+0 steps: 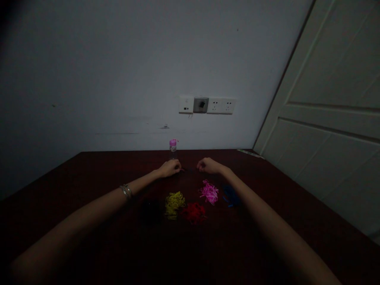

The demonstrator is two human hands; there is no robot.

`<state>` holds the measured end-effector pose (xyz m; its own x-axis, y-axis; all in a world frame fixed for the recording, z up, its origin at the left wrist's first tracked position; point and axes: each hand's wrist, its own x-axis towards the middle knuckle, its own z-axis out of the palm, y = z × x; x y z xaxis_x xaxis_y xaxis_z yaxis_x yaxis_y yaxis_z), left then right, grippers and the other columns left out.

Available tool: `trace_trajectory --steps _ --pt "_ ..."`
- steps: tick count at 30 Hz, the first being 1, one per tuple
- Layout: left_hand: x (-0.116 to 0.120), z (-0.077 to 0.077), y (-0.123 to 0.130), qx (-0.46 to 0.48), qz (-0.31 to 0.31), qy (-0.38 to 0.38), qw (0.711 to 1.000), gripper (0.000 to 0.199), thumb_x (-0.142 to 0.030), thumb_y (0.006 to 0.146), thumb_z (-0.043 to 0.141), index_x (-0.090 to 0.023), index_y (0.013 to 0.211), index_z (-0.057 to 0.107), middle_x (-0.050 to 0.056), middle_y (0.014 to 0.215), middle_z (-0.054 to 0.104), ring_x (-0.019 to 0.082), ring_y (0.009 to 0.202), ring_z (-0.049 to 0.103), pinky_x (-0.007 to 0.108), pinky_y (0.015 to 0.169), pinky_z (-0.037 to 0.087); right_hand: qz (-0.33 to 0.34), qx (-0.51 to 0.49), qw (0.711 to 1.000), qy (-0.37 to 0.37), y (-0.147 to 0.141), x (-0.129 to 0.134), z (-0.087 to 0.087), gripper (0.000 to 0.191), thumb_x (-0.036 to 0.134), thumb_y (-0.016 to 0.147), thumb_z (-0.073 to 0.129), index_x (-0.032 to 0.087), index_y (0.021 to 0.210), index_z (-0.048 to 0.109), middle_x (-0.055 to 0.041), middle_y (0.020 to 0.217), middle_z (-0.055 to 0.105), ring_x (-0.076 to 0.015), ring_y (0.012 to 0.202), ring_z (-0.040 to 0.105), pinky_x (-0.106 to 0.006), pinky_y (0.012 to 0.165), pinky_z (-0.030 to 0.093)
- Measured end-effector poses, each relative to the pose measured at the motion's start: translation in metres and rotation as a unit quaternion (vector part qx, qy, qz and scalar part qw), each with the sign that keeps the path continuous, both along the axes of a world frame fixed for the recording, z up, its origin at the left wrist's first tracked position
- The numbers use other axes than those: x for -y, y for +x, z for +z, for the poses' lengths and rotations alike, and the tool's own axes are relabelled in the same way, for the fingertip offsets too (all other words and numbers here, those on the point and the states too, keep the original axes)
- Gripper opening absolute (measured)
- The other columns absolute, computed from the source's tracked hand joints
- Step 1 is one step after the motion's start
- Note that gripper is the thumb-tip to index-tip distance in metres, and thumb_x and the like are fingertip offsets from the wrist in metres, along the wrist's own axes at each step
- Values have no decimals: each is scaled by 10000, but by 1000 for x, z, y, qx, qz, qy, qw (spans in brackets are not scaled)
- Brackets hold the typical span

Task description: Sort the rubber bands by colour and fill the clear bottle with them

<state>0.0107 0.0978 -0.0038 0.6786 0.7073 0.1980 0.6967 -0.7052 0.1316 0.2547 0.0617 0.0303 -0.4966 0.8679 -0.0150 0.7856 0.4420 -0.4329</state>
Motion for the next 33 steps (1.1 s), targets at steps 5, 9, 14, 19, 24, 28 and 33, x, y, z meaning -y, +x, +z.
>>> trace_trajectory --steps 5,9,14,19,24,28,33 --pt "8 10 -10 48 57 9 997 154 -271 774 478 -197 851 589 32 926 570 151 818 543 217 654 416 -54 34 998 3 -34 -23 -16 293 221 645 595 108 913 635 -64 816 657 -146 696 570 -207 600 411" --pt "29 13 4 85 6 -5 996 133 -249 752 492 -195 823 591 22 882 579 143 779 541 212 622 399 -76 41 996 -5 -43 -28 -24 265 132 601 591 123 861 645 -46 776 656 -132 666 565 -185 557 394" --pt "76 7 58 89 -141 -70 984 126 -227 742 504 -198 794 615 14 842 608 123 725 545 202 614 396 -95 27 995 -3 -37 -22 -28 277 75 592 535 121 844 638 -41 766 658 -123 667 570 -167 544 389" --pt "97 3 95 108 -213 -102 966 168 -239 729 534 -185 848 640 39 865 611 130 735 553 202 600 401 -120 10 993 7 -11 -8 -15 301 66 583 501 119 853 623 -42 763 651 -119 658 567 -170 555 401" --pt "75 4 79 198 -176 -138 954 186 -220 722 553 -141 859 651 43 822 615 108 704 545 193 624 409 -137 -36 988 -59 49 21 10 298 125 593 469 111 858 604 -36 683 629 -106 509 520 -203 472 401" --pt "42 6 37 250 -69 -129 957 179 -204 723 539 -110 832 643 40 772 615 100 665 535 189 603 412 -141 -6 981 -130 94 47 15 233 144 570 506 135 779 607 -30 648 614 -118 497 524 -213 456 411" --pt "1 5 -21 196 25 -75 977 192 -198 709 523 -124 838 644 39 804 618 120 724 557 204 662 426 -166 77 974 -135 97 53 14 283 69 529 515 151 770 639 -49 693 639 -141 527 549 -219 462 408"
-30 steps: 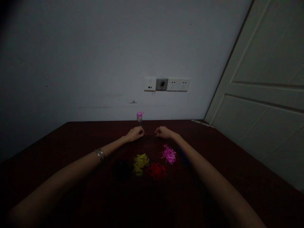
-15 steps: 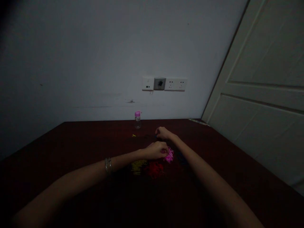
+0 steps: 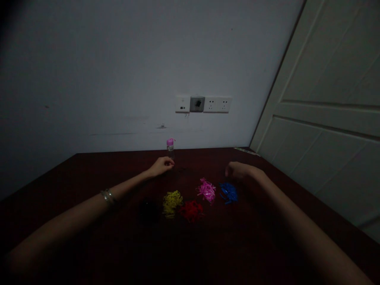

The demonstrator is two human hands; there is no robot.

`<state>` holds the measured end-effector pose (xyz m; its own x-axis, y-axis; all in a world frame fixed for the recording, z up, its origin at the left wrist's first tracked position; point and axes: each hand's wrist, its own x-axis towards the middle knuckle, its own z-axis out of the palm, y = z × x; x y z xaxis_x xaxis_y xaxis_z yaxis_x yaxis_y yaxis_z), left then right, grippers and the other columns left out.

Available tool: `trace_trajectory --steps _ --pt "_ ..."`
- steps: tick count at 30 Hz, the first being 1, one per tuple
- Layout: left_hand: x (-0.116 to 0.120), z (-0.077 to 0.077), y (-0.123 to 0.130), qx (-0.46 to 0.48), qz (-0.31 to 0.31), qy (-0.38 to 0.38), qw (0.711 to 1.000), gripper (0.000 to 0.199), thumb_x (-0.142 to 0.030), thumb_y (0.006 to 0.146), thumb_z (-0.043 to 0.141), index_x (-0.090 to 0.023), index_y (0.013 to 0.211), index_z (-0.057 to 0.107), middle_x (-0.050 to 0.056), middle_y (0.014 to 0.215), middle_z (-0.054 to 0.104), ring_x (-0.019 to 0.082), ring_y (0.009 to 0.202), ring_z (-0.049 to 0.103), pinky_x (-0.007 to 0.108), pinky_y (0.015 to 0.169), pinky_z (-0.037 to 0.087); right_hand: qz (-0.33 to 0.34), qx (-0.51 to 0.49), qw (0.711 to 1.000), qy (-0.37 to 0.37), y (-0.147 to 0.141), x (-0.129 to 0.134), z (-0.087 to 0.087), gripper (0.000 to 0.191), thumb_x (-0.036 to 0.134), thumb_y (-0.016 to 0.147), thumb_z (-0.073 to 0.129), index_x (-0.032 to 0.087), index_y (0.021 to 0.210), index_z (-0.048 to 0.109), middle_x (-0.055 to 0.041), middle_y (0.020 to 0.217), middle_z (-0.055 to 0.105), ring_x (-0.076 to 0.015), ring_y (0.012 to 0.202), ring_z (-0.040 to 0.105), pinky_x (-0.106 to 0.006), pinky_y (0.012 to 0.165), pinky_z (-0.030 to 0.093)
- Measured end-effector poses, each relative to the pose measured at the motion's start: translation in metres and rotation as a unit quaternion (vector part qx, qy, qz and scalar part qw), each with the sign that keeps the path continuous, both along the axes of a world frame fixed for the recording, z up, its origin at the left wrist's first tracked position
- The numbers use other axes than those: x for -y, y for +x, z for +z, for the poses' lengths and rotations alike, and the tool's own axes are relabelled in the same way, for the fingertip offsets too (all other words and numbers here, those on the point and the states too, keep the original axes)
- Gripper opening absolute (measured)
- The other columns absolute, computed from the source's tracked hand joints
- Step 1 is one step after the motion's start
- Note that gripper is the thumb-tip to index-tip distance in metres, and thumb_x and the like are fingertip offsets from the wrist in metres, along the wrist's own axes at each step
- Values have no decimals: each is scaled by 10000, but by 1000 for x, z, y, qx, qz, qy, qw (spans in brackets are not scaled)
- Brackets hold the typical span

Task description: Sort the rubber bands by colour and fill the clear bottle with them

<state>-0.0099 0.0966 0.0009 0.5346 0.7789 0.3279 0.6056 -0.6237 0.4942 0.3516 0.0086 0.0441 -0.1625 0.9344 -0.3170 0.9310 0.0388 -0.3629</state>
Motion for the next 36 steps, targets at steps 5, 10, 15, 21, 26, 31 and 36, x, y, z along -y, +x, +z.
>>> trace_trajectory --steps 5,10,15,21,26,31,36 --pt "-21 -2 -33 -130 47 2 990 276 -184 663 552 -168 925 637 48 940 613 156 834 565 217 725 428 123 -41 981 144 -67 -31 -5 307 75 597 524 157 864 652 -49 848 663 -171 762 591 -227 679 432" --pt "-18 2 -42 -179 -3 -38 983 354 -157 640 555 -161 987 621 54 973 617 163 872 562 202 737 424 168 -90 970 150 -142 -61 -22 440 230 636 625 128 1062 577 -83 1033 617 -187 891 572 -242 766 431" --pt "-12 6 -39 -195 -45 -22 979 337 -210 653 566 -194 983 634 44 998 602 165 905 545 208 784 405 162 -29 979 120 -176 -77 -27 473 180 601 658 91 1056 563 -103 972 624 -179 828 574 -238 714 431" --pt "-4 6 -27 -226 -33 20 973 173 -241 736 513 -186 852 628 57 945 596 177 852 558 223 701 420 172 -33 978 113 -183 -78 -34 308 61 604 576 92 908 611 -62 754 639 -137 660 566 -195 557 397" --pt "0 3 -24 -233 -34 52 971 143 -208 769 454 -160 814 581 77 901 583 179 819 555 237 680 421 168 -51 974 143 -181 -67 -39 280 29 607 510 108 857 608 -46 732 634 -115 631 551 -178 537 374" --pt "-7 -5 -27 -205 -42 46 977 144 -195 768 442 -142 797 573 69 841 593 156 762 553 227 661 413 143 -128 971 145 -166 -57 -37 286 60 624 482 116 887 580 -32 737 631 -101 631 553 -174 559 397" --pt "-8 -4 -26 -126 -64 10 990 164 -124 734 436 -110 744 600 52 761 616 127 697 555 204 647 400 86 -257 957 101 -137 -38 -23 301 99 595 502 120 890 557 -29 744 623 -102 623 550 -184 546 404"
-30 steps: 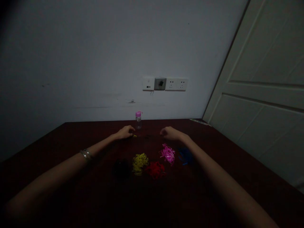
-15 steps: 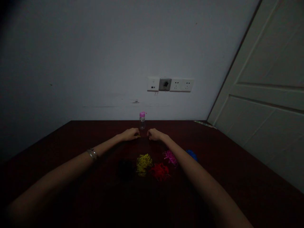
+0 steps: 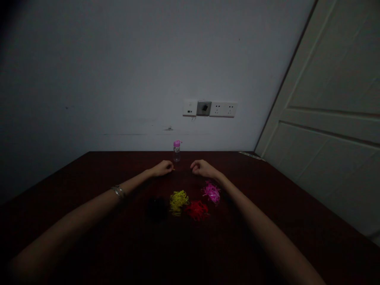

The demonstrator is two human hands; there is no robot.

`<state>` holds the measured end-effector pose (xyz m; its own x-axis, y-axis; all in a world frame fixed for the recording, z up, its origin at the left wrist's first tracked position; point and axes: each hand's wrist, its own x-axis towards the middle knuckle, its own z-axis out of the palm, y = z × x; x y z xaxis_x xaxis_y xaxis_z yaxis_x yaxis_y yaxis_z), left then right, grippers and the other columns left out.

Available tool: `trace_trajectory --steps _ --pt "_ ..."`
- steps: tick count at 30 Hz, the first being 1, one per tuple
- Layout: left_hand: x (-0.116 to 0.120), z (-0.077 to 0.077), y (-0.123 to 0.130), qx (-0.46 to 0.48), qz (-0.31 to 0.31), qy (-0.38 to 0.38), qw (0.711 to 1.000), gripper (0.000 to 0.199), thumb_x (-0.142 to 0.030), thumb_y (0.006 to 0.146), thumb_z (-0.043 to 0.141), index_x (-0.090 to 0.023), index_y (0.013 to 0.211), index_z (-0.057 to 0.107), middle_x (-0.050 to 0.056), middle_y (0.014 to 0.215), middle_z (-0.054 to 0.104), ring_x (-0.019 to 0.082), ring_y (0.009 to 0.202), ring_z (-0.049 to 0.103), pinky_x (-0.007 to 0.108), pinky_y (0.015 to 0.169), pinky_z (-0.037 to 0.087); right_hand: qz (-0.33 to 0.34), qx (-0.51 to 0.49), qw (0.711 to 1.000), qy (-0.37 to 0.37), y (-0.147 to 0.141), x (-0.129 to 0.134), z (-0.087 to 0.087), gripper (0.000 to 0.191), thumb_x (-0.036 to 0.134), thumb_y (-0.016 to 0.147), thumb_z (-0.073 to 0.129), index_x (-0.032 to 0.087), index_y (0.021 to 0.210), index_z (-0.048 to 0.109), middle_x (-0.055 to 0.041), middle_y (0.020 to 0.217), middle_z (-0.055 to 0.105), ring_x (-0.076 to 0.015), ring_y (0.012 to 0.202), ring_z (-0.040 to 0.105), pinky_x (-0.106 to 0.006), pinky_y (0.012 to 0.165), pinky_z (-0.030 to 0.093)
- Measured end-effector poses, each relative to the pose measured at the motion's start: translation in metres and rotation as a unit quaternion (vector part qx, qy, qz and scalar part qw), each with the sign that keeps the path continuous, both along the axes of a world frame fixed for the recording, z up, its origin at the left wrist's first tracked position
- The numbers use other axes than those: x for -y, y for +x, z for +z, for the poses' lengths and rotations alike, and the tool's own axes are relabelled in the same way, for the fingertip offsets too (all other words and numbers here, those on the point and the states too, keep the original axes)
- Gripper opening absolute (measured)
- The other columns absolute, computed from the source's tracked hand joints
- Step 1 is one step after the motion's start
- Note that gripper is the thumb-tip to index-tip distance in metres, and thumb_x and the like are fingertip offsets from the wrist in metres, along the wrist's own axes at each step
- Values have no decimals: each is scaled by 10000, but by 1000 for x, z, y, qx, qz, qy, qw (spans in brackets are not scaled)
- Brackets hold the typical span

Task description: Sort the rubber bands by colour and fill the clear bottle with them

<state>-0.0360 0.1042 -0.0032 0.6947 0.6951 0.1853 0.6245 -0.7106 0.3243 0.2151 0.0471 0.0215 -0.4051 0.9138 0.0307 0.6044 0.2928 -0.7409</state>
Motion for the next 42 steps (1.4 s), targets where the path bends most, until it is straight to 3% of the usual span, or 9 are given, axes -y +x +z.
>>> trace_trajectory --steps 8,11,14,18,25,29,32,37,42 --pt "28 28 19 93 -36 -64 993 151 -139 700 497 -85 766 621 24 695 590 95 629 500 181 575 369 -6 -60 998 -15 46 49 20 270 103 602 500 118 869 536 -21 709 589 -101 609 532 -209 560 418" --pt "36 32 36 111 -69 -99 986 146 -116 675 511 -75 758 624 16 657 573 84 593 471 173 544 351 24 -74 997 -13 13 78 21 261 80 601 487 123 853 539 -10 696 583 -94 597 531 -205 548 421" --pt "36 30 58 118 -99 -142 978 139 -110 663 528 -70 745 633 14 636 571 76 575 457 171 539 347 80 -38 996 24 -48 111 20 255 44 603 470 129 826 563 -6 689 588 -90 596 531 -193 541 419" --pt "34 29 79 120 -116 -196 966 153 -155 665 556 -66 751 646 16 616 575 72 546 447 175 516 330 182 70 964 182 -119 138 8 227 26 661 458 142 803 592 -26 750 604 -105 638 527 -208 585 410" --pt "32 37 83 118 -103 -227 961 134 -142 643 575 -63 720 651 10 592 572 71 536 445 182 519 324 238 214 885 339 -155 134 -19 174 44 772 428 105 802 588 -91 825 585 -159 734 504 -268 654 426" --pt "41 43 71 87 -133 -235 959 126 -112 625 572 -73 710 657 10 600 585 72 537 448 181 518 324 255 159 898 323 -140 144 -2 154 120 799 463 125 811 617 -83 861 589 -162 821 504 -284 728 430" --pt "55 44 55 45 -173 -246 953 138 -103 619 571 -92 721 663 -4 604 585 65 534 445 172 519 325 237 51 929 279 -104 152 23 160 174 799 495 159 890 626 -61 943 593 -141 881 514 -264 772 428" --pt "80 37 34 -25 -188 -222 956 203 -63 601 556 -112 758 674 -22 612 576 61 544 459 155 524 335 60 -12 972 228 -21 141 57 167 240 811 481 175 855 629 -43 844 616 -134 754 557 -274 680 448" --pt "88 33 31 -25 -172 -210 962 259 -103 613 572 -121 845 685 -4 679 607 70 576 486 154 536 352 -28 9 973 230 24 121 63 200 302 802 484 178 826 638 -47 853 624 -161 793 573 -303 719 447"
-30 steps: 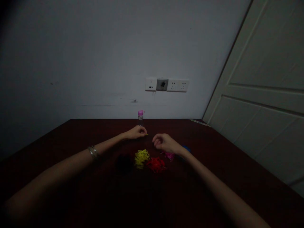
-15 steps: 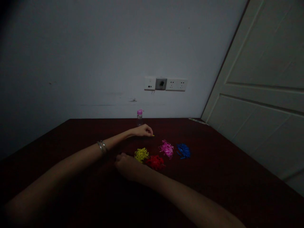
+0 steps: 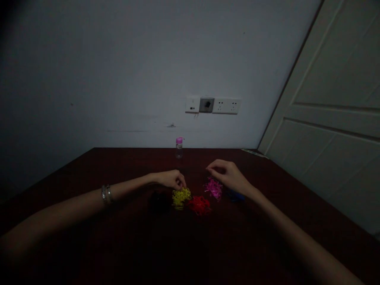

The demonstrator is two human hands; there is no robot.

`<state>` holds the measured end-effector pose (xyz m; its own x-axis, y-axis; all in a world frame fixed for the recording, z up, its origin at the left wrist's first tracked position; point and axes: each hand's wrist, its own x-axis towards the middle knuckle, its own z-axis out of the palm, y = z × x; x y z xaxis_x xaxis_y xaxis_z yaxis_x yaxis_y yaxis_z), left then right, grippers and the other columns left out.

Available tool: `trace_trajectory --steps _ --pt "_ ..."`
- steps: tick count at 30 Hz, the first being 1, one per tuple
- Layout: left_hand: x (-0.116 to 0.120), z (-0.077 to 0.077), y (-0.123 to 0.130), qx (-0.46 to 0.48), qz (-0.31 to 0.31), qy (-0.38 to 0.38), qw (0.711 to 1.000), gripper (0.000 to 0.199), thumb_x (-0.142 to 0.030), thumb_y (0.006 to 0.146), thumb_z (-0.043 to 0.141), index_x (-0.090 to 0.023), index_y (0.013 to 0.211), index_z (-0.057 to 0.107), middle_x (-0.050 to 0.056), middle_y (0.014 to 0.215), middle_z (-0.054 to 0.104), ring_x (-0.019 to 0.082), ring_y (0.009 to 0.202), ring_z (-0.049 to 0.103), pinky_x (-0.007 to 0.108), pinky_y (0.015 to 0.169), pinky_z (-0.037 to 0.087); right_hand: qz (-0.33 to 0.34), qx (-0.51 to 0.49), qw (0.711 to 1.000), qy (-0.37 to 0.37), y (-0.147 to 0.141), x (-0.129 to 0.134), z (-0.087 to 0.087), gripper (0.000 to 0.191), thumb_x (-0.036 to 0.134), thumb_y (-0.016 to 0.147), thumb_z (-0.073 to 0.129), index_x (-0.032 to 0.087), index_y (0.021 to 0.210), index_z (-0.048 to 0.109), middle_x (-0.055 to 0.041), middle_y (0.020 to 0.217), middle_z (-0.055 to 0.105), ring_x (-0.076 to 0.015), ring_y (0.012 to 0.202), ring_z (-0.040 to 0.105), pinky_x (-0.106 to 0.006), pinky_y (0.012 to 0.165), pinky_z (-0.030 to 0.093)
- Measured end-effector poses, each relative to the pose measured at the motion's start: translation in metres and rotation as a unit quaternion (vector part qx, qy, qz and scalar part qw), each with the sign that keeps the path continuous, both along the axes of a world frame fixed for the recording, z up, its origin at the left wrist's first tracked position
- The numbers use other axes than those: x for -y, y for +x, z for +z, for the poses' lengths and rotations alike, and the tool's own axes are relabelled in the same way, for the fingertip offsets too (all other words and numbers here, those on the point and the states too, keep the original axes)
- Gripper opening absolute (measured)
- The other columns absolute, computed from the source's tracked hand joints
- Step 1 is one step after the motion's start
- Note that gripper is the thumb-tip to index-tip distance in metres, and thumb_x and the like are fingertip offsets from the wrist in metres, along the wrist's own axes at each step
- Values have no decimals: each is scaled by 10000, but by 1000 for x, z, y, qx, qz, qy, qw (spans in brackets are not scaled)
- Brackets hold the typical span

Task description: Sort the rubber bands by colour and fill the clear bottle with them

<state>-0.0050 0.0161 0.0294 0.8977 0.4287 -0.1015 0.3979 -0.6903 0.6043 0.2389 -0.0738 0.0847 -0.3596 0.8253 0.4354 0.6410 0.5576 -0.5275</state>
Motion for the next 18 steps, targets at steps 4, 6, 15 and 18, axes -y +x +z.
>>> trace_trajectory --steps 4,6,15,18 --pt "-5 4 -5 29 26 -40 998 242 -181 642 582 -114 849 687 17 708 633 79 595 509 160 539 356 -20 -6 1000 -1 5 -17 -3 226 340 793 488 176 821 640 -49 864 635 -172 807 580 -304 721 454" --pt "-11 6 -8 56 69 -59 994 217 -243 656 589 -104 787 690 31 706 640 86 606 521 167 546 359 -28 -10 1000 -1 5 -30 -2 235 348 788 490 174 822 644 -50 868 643 -176 813 585 -307 731 456" --pt "-63 -5 -19 177 284 12 942 310 -415 614 628 -110 603 580 -33 512 474 74 506 412 191 493 291 -55 130 990 31 -31 -132 12 307 258 782 490 117 1037 587 -107 957 642 -181 825 592 -287 762 440" --pt "-85 -11 -23 240 454 130 848 337 -461 629 603 -135 677 540 -27 589 478 99 572 436 202 543 315 -87 202 974 51 -65 -168 18 458 348 795 491 123 1194 475 -144 1048 602 -216 947 562 -305 818 411"
